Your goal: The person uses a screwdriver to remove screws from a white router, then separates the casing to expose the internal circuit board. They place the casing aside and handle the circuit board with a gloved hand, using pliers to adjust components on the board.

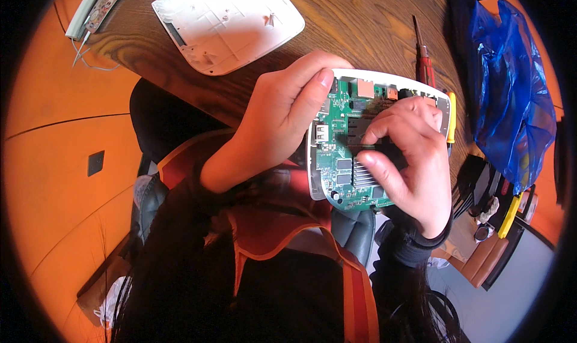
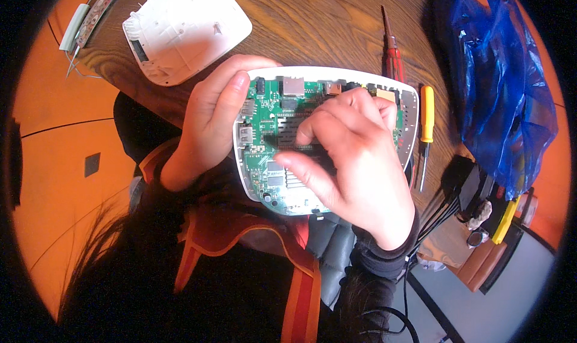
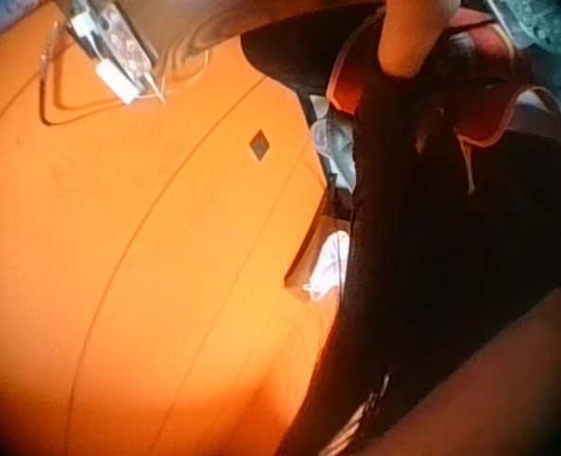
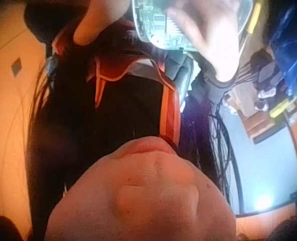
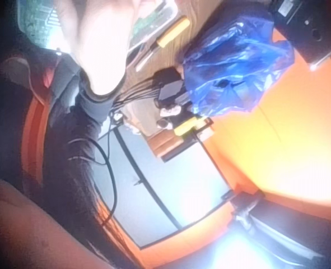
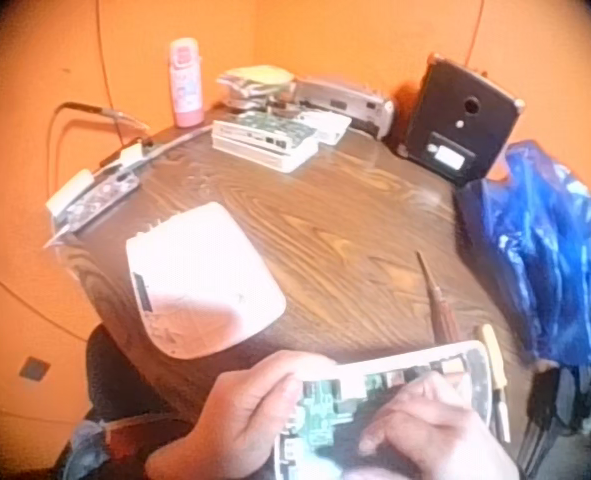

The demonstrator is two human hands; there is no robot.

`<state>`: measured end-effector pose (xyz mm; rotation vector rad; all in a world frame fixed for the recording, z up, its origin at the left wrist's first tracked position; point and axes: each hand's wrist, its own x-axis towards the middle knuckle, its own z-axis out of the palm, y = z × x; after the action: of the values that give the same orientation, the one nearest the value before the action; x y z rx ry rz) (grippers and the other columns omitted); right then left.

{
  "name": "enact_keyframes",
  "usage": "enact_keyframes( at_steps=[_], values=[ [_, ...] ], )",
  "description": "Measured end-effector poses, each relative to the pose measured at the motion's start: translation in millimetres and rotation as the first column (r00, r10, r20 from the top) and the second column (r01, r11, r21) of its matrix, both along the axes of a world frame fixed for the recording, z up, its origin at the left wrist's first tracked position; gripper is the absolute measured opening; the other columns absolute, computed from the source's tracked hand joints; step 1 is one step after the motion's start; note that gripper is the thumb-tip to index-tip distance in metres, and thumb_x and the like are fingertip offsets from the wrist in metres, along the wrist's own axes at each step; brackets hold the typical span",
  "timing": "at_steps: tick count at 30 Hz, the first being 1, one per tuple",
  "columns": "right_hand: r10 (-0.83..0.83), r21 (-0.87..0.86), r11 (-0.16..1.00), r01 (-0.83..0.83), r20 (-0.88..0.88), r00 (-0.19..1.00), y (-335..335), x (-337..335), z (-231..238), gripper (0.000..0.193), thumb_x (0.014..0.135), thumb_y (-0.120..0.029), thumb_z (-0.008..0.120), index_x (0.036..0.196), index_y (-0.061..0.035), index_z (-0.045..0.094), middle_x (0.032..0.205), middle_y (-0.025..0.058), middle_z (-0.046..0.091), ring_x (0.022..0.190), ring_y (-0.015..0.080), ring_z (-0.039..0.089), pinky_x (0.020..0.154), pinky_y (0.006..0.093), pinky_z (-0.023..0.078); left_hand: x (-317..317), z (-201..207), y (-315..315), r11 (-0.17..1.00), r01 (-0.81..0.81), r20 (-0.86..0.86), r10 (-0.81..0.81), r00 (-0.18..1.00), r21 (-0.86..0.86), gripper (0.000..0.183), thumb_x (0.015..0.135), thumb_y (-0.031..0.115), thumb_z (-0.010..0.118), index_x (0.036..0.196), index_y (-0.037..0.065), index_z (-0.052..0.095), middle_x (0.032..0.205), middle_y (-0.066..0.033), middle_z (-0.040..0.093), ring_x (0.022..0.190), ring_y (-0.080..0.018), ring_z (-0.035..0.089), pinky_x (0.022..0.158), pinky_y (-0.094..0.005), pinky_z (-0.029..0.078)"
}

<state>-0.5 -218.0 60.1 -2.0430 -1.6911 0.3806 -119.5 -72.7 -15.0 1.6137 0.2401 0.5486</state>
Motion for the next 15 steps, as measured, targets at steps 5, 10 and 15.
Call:
enact_keyframes(
  at_steps=[5,10,15],
  values=[
    [0.07,-0.043,0.997,-0.063,0.194,0.979,2.4,-10.9,-2.2,0.036,0.072,-0.039,0.069,0.08,-0.0055,0.057,0.073,0.0054,0.055,0.075,0.0242,0.048,0.074,0.0366,0.032,0.6,1.2,1.5,0.999,0.007,-0.025,-0.008,1.0,-0.033,0.031,0.097,0.016,0.034,0.105,-0.004,0.055,0.095,-0.0079,0.061,0.087,-0.0107,0.055,0.079,-0.0245,0.043],
    [0.07,-0.06,0.996,-0.059,0.203,0.977,-0.4,-7.3,-5.7,0.032,0.072,-0.037,0.069,0.078,-0.0078,0.058,0.071,0.0052,0.054,0.075,0.0234,0.047,0.074,0.0371,0.032,0.7,2.2,1.9,0.999,0.048,-0.049,-0.048,0.998,-0.016,0.027,0.096,0.012,0.036,0.106,-0.005,0.055,0.096,-0.0078,0.061,0.087,-0.01,0.056,0.079,-0.0243,0.044],
    [0.099,-0.092,0.992,-0.086,0.156,0.983,-3.7,-4.9,1.0,0.029,0.071,-0.036,0.07,0.074,-0.0097,0.058,0.069,0.0046,0.057,0.073,0.023,0.048,0.074,0.0383,0.031,1.3,3.1,1.6,0.996,0.083,-0.076,-0.084,0.994,-0.013,0.025,0.095,0.01,0.038,0.106,-0.005,0.055,0.095,-0.0074,0.061,0.086,-0.0098,0.056,0.078,-0.0236,0.044]
  ],
)
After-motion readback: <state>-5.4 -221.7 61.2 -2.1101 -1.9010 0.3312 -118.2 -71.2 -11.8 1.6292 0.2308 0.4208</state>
